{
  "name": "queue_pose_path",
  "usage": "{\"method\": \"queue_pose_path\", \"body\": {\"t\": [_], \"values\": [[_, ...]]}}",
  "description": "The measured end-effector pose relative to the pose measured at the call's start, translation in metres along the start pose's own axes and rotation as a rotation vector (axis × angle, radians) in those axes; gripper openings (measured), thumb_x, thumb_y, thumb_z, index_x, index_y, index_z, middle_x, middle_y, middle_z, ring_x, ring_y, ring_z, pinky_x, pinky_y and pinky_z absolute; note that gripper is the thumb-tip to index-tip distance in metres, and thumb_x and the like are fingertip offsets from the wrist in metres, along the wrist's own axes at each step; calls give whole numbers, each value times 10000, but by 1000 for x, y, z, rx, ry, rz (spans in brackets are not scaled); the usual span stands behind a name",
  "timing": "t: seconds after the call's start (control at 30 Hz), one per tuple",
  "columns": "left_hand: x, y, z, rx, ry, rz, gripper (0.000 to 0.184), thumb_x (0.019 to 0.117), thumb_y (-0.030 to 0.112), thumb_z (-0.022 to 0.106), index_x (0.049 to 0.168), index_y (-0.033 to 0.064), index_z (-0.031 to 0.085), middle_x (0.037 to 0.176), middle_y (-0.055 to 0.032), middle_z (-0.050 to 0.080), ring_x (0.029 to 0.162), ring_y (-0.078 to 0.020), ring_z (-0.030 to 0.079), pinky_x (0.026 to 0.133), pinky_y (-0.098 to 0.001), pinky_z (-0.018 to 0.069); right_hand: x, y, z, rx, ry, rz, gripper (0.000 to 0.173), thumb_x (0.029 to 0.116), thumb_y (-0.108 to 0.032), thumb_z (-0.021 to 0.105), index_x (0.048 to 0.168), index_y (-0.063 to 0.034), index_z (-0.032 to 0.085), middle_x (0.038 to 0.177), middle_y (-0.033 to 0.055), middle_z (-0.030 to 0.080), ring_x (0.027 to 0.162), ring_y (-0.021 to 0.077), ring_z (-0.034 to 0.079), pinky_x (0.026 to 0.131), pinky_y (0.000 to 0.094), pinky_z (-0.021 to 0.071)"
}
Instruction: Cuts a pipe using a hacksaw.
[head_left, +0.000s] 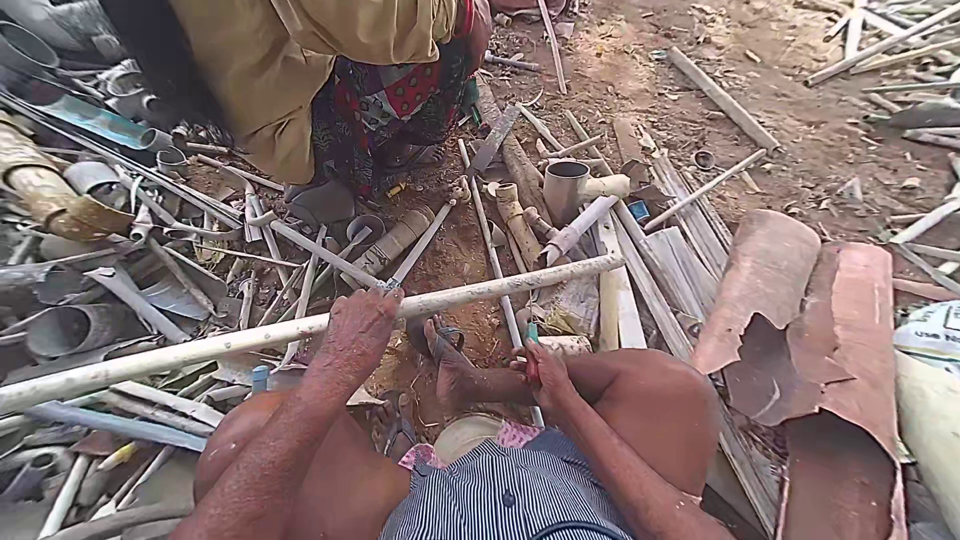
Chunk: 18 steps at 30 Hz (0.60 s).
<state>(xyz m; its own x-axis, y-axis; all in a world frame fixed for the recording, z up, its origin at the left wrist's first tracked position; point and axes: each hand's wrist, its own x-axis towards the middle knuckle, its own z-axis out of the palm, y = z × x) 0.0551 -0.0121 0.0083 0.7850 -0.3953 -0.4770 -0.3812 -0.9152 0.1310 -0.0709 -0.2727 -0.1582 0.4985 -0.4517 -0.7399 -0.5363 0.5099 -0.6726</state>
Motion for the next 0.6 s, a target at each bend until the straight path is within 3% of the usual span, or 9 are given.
{"method": "queue_pose_path", "body": {"t": [0.23,0.4,0.6], "values": [[6,15,8,-24,143,64,384,1006,-13,504,1381,8,585,1266,-269,620,1191,-446,589,980,-597,440,14,14,7,-160,-39,-82,160,1078,-102,457,1220,-33,484,789,43,623,540,86,599,436,209,478],[11,25,7,3,139,85,359,1032,26,466,1367,-55,565,1342,-302,572,1248,-449,558,1030,-593,411,8,22,19,-172,-96,-71,176,1097,-162,407,1196,-48,499,742,19,636,466,47,545,386,180,420],[13,32,5,-12,98,94,372,1028,-12,452,1382,-41,563,1387,-282,549,1283,-435,540,1023,-597,422,1,19,23,-34,-116,-2,200,1107,-213,362,1094,-93,522,752,24,674,515,95,619,416,231,489]]}}
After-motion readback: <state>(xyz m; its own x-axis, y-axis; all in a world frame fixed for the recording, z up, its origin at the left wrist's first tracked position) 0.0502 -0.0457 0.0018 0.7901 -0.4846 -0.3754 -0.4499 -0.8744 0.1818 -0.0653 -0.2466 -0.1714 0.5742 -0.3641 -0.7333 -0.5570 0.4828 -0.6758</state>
